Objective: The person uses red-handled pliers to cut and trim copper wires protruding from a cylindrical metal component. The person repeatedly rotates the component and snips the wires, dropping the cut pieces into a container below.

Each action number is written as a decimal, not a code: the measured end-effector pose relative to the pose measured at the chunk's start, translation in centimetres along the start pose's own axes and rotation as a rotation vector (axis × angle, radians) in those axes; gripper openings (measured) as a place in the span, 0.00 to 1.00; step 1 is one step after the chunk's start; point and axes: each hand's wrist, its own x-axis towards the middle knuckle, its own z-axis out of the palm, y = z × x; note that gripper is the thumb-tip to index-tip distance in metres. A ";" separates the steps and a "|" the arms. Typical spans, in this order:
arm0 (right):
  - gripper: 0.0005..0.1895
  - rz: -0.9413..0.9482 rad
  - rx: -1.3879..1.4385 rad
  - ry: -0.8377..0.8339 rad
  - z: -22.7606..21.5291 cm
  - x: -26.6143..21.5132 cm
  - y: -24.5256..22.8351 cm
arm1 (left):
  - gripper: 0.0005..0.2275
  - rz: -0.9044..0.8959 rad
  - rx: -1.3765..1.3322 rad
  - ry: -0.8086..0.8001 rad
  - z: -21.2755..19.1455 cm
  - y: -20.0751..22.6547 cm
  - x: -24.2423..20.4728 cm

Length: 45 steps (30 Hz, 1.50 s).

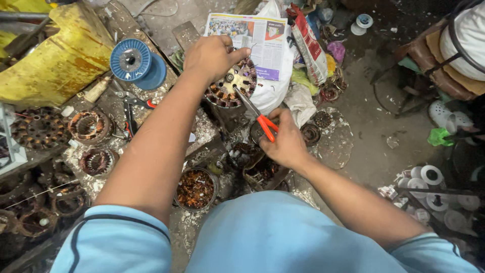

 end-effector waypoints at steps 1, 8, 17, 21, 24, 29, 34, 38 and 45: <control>0.37 0.103 0.007 0.020 -0.2 0.0 -0.4 | 0.25 0.007 -0.001 0.013 0.0 0.0 0.0; 0.36 0.304 -0.365 -0.010 0.3 -0.9 -1.6 | 0.27 -0.031 0.006 0.034 0.2 0.2 0.1; 0.42 0.425 1.693 -0.848 -0.7 0.3 3.9 | 0.26 -0.052 0.059 -0.003 0.2 0.5 0.2; 0.43 0.456 2.219 -1.131 2.2 0.2 2.7 | 0.26 -0.053 0.053 0.009 -0.1 0.4 -0.3; 0.35 0.518 2.115 -1.142 2.0 -0.1 4.1 | 0.26 -0.056 0.067 0.017 -0.2 0.6 -0.2; 0.27 0.371 1.142 -0.628 3.1 -1.2 5.2 | 0.28 -0.126 0.064 -0.001 0.4 0.0 -0.6; 0.36 -0.310 -0.215 -0.113 1.4 0.9 1.7 | 0.26 -0.171 -0.025 0.025 0.9 0.3 0.5; 0.22 -0.274 -0.680 -0.146 -2.4 3.3 2.9 | 0.25 -0.156 -0.039 0.080 1.2 1.0 0.6; 0.24 -0.259 -1.110 -0.123 -2.3 1.0 -2.0 | 0.25 -0.162 -0.105 0.057 0.4 0.1 -1.1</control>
